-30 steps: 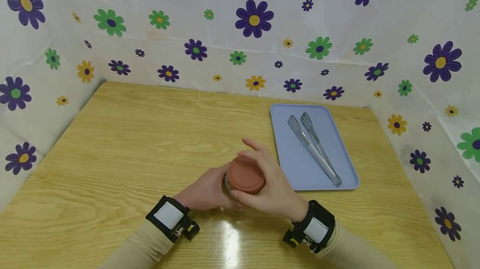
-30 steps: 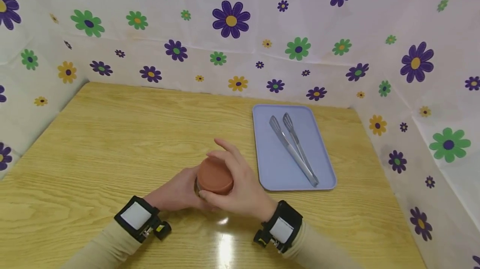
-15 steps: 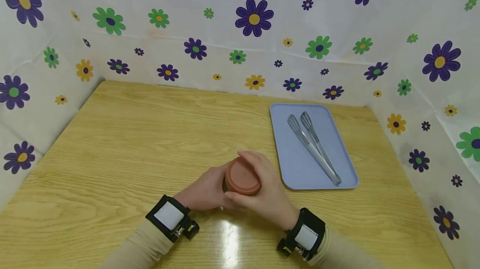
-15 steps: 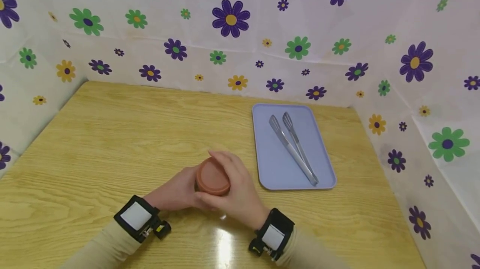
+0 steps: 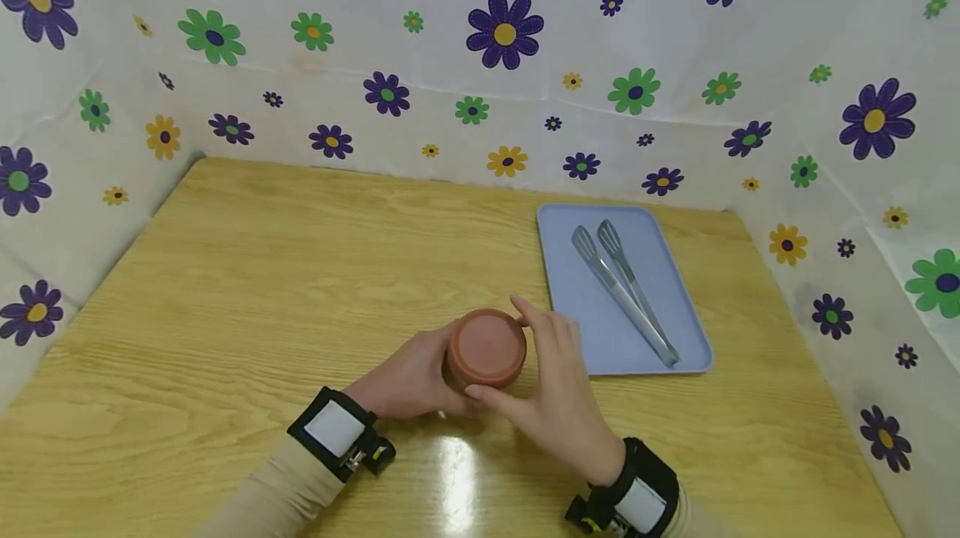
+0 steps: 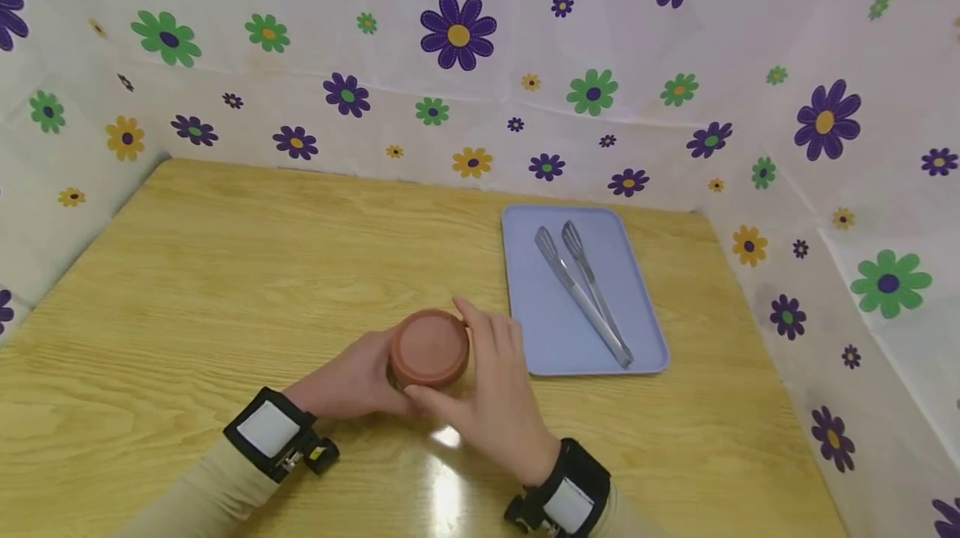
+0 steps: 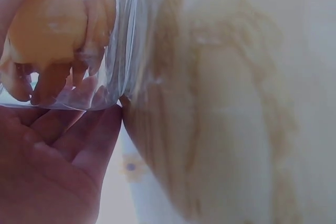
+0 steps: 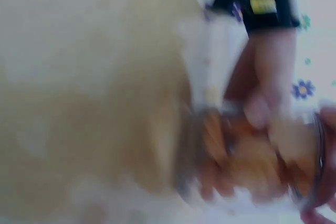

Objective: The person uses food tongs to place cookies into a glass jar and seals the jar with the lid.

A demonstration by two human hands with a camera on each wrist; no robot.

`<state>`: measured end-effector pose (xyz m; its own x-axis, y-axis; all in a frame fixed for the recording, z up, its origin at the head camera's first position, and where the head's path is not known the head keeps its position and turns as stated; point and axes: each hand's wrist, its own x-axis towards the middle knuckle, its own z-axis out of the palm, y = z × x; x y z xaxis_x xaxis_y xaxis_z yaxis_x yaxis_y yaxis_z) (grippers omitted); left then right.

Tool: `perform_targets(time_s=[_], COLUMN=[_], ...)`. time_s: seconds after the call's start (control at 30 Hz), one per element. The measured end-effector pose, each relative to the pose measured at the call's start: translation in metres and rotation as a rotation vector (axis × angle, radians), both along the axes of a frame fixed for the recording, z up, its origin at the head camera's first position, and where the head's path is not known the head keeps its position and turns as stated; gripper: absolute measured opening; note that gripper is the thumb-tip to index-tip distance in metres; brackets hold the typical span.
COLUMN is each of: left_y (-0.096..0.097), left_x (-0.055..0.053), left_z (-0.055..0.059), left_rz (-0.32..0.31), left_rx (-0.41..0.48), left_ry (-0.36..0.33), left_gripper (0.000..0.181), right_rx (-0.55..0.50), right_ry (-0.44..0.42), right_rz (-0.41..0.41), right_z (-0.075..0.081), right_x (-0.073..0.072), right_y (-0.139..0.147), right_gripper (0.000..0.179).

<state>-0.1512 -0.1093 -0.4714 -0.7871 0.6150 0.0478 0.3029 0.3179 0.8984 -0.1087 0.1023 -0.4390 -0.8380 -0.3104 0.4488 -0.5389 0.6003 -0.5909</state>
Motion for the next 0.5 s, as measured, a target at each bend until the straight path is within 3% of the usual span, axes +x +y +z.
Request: perform_targets(time_s=[0.1,0.2,0.33,0.5], left_y=[-0.002,-0.004,-0.005,-0.002], left_x=[-0.001,-0.001,-0.001,-0.003], left_z=[0.000,-0.002,-0.002,-0.003], left_rz=[0.010,0.007,0.008,0.008], left_rx=[-0.018,-0.048,-0.096,-0.079], left_ry=[0.030,0.057,0.082,0.070], left_gripper=[0.092,0.089,0.087,0.093], right_rx=[0.058,0.086,0.124,0.227], right_ry=[-0.034,-0.055,-0.079,-0.210], right_rz=[0.032,0.088,0.107,0.105], right_z=[0.006,0.008,0.013,0.034], right_x=[-0.017,-0.025,-0.020,-0.006], right_y=[-0.008,-0.019,-0.025,-0.007], right_gripper=[0.113,0.098,0.077,0.086])
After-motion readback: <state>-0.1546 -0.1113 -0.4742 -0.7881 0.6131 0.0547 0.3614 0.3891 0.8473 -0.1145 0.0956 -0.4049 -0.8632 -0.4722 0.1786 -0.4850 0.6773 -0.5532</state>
